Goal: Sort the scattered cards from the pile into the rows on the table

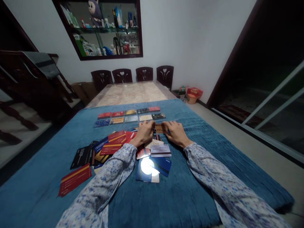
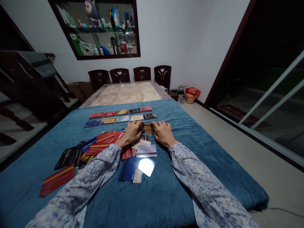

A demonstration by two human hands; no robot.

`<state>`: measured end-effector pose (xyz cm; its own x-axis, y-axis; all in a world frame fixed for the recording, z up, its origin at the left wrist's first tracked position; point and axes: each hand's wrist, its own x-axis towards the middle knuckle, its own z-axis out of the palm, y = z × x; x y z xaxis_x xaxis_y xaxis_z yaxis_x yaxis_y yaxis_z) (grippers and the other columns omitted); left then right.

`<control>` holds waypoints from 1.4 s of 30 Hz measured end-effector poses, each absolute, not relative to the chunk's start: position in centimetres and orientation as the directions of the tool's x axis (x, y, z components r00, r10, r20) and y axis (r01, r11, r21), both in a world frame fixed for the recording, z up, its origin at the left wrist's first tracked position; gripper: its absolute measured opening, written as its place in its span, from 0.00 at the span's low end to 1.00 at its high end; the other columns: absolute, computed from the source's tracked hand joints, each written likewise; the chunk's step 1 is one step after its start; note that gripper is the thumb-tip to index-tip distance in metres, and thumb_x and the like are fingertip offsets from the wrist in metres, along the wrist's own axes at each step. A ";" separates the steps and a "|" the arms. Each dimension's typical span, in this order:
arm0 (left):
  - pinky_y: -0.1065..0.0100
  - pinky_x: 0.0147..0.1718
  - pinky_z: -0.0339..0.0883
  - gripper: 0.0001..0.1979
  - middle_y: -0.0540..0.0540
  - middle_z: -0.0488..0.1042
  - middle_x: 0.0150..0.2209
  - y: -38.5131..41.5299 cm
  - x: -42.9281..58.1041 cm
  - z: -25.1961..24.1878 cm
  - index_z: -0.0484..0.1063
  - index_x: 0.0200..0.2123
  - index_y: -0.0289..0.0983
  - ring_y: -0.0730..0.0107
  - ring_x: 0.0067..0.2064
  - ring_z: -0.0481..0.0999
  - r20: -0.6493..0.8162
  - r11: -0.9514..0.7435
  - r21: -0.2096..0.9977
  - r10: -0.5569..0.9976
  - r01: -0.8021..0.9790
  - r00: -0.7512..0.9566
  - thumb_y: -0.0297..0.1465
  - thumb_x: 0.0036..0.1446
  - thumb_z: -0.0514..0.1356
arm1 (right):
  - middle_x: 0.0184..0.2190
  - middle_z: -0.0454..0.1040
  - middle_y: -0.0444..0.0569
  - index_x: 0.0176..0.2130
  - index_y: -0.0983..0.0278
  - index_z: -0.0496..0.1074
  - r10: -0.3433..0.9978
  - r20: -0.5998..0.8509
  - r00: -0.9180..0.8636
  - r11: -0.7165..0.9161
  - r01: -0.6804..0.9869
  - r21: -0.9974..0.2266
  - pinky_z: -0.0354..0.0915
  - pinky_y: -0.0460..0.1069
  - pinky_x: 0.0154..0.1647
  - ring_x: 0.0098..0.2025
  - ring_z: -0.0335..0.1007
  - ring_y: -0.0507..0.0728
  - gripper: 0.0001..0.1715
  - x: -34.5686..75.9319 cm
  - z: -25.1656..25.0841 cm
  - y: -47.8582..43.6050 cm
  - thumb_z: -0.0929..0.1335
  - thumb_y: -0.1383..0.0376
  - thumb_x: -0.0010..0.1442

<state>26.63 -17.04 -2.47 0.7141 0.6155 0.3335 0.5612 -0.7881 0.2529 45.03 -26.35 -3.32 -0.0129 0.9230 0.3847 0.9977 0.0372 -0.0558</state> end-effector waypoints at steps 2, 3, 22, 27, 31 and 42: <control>0.52 0.49 0.61 0.17 0.40 0.77 0.45 -17.1 26.7 -2.4 0.69 0.49 0.38 0.52 0.49 0.71 0.322 -0.778 0.261 0.628 0.571 0.708 0.21 0.57 0.54 | 0.49 0.75 0.58 0.59 0.62 0.68 0.925 0.379 -0.020 0.042 0.998 -0.052 0.54 0.55 0.44 0.49 0.66 0.64 0.24 45.1 -3.3 -26.3 0.66 0.64 0.65; 0.51 0.49 0.61 0.17 0.40 0.77 0.46 -17.2 26.7 -2.3 0.69 0.49 0.38 0.52 0.49 0.71 0.321 -0.773 0.267 0.634 0.575 0.704 0.21 0.57 0.54 | 0.49 0.75 0.58 0.59 0.62 0.68 0.925 0.379 -0.025 0.047 0.998 -0.048 0.54 0.55 0.44 0.49 0.65 0.65 0.24 45.1 -3.3 -26.3 0.66 0.64 0.65; 0.49 0.52 0.62 0.23 0.37 0.75 0.51 -16.2 26.3 -2.2 0.69 0.55 0.36 0.50 0.54 0.68 0.348 -0.826 0.253 0.563 0.503 0.750 0.25 0.54 0.60 | 0.49 0.76 0.60 0.59 0.65 0.68 0.898 0.436 -0.061 0.102 0.992 -0.071 0.57 0.56 0.46 0.51 0.64 0.66 0.28 46.8 -3.5 -25.7 0.68 0.59 0.62; 0.50 0.52 0.61 0.20 0.38 0.75 0.50 -16.3 26.2 -1.9 0.69 0.53 0.36 0.50 0.54 0.67 0.332 -0.830 0.224 0.557 0.510 0.761 0.26 0.56 0.60 | 0.50 0.77 0.59 0.58 0.64 0.69 0.906 0.418 -0.066 0.118 0.988 -0.101 0.58 0.55 0.46 0.51 0.65 0.66 0.28 47.1 -3.5 -25.5 0.70 0.59 0.61; 0.49 0.52 0.60 0.18 0.38 0.75 0.50 -16.4 25.9 -1.7 0.68 0.51 0.36 0.49 0.55 0.66 0.300 -0.829 0.184 0.558 0.527 0.774 0.26 0.56 0.60 | 0.50 0.77 0.59 0.57 0.64 0.70 0.920 0.388 -0.061 0.116 0.986 -0.121 0.60 0.55 0.45 0.51 0.66 0.65 0.27 47.0 -3.1 -25.4 0.71 0.61 0.60; 0.53 0.47 0.61 0.10 0.40 0.77 0.44 -16.5 23.5 0.0 0.69 0.41 0.37 0.50 0.51 0.69 0.259 -0.791 0.192 0.612 0.581 0.747 0.26 0.54 0.60 | 0.45 0.80 0.53 0.47 0.62 0.74 0.926 0.345 -0.150 0.202 0.972 -0.118 0.60 0.52 0.40 0.45 0.69 0.62 0.16 44.8 -1.1 -24.6 0.73 0.61 0.59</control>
<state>23.48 -16.47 0.01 0.7473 0.6120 0.2591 0.5812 -0.7909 0.1917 44.83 -24.56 -1.09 -0.1503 0.9263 0.3454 0.9723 0.2017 -0.1179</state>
